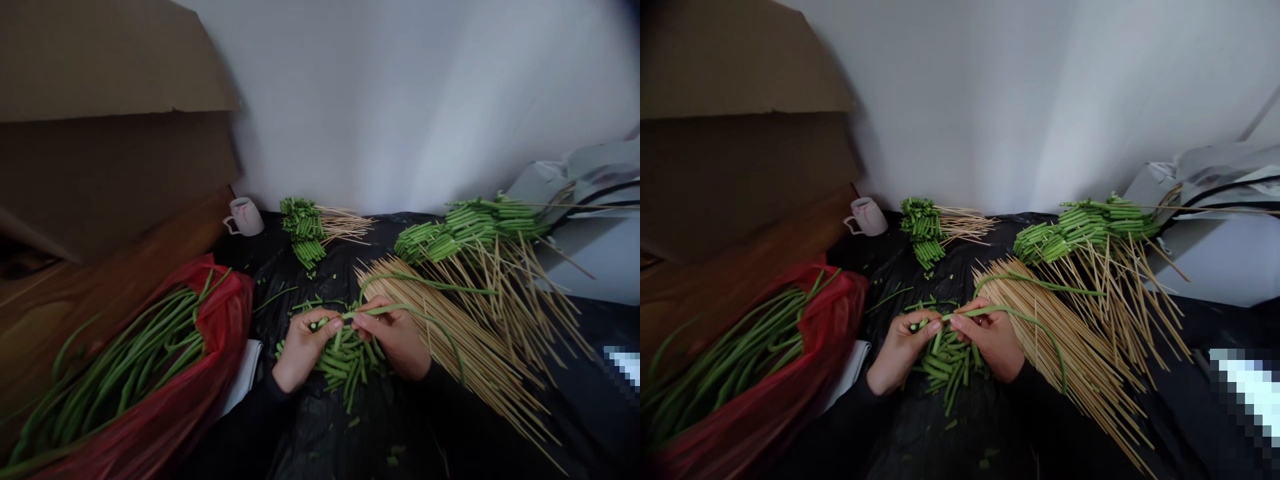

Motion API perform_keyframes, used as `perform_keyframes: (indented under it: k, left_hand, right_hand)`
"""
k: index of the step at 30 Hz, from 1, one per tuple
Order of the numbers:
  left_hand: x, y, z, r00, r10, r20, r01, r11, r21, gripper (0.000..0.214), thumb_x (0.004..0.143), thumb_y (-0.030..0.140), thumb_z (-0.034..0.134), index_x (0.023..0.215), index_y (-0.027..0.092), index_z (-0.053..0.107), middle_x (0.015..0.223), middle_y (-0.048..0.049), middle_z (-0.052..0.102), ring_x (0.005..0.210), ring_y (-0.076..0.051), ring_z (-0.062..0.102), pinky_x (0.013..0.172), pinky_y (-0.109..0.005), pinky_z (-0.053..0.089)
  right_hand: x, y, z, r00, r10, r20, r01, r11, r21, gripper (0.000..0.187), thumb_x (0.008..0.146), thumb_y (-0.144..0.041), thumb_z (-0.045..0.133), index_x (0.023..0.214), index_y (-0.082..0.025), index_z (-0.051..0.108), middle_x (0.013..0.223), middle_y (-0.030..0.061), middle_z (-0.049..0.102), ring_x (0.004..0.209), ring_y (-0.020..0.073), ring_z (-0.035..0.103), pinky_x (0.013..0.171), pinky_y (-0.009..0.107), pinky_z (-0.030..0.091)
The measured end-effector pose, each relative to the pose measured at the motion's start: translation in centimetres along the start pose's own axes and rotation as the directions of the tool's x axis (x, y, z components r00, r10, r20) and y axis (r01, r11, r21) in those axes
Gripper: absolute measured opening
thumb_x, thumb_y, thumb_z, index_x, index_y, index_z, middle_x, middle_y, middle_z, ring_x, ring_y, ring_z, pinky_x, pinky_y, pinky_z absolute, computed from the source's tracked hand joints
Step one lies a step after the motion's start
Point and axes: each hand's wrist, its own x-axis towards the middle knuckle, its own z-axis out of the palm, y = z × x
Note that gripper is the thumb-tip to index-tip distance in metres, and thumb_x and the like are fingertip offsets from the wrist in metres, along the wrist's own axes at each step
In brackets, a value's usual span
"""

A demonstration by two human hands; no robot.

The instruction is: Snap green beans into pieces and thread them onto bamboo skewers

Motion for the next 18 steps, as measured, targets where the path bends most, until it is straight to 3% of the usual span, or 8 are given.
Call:
perform_keyframes:
  k: [5,12,16,18]
  left_hand:
    - [-0.4,-0.8,0.9,0.989,-0.149,-0.006,0.142,0.95,-0.277,0.026,0.066,0.037,0.08,0.076,0.013,0.073,0.078,-0.0049,0.07,0.066,-0.015,0.059,0.065,-0.026,0.046]
    - [0.0,0.3,0.5,0.975,-0.22,-0.011,0.184,0.839,-0.513,0.03,0.062,0.034,0.084,0.079,0.012,0.073,0.066,-0.0014,0.064,0.059,-0.009,0.054,0.057,-0.02,0.041]
    - [0.6,0.6,-0.2,0.975,-0.221,0.013,0.191,0.81,-0.555,0.026,0.068,0.032,0.08,0.08,0.01,0.07,0.051,0.0068,0.045,0.043,-0.001,0.032,0.042,-0.014,0.027]
    - [0.9,0.7,-0.7,0.972,-0.231,0.038,0.201,0.74,-0.642,0.021,0.072,0.028,0.076,0.079,0.01,0.067,0.053,0.0072,0.043,0.041,0.0,0.025,0.038,-0.013,0.021]
  right_hand:
    - [0.0,-0.1,0.3,0.998,-0.039,-0.054,0.036,0.998,-0.049,0.025,0.068,-0.042,0.076,0.074,-0.021,0.064,0.062,-0.0011,0.065,0.054,0.0131,0.055,0.053,0.027,0.044]
    - [-0.8,1.1,1.4,0.989,-0.14,-0.043,0.135,0.985,-0.104,0.014,0.07,-0.033,0.075,0.074,-0.021,0.067,0.069,-0.0002,0.065,0.063,0.0139,0.058,0.061,0.028,0.047]
    - [-0.8,1.3,1.4,0.995,-0.091,-0.028,0.088,0.992,-0.089,0.017,0.07,-0.034,0.076,0.076,-0.021,0.068,0.066,-0.0008,0.064,0.061,0.0141,0.058,0.059,0.028,0.048]
    - [-0.5,1.2,1.1,0.999,-0.048,-0.016,0.047,0.997,-0.067,0.019,0.069,-0.036,0.076,0.075,-0.021,0.067,0.063,-0.0009,0.064,0.057,0.0134,0.057,0.056,0.027,0.047]
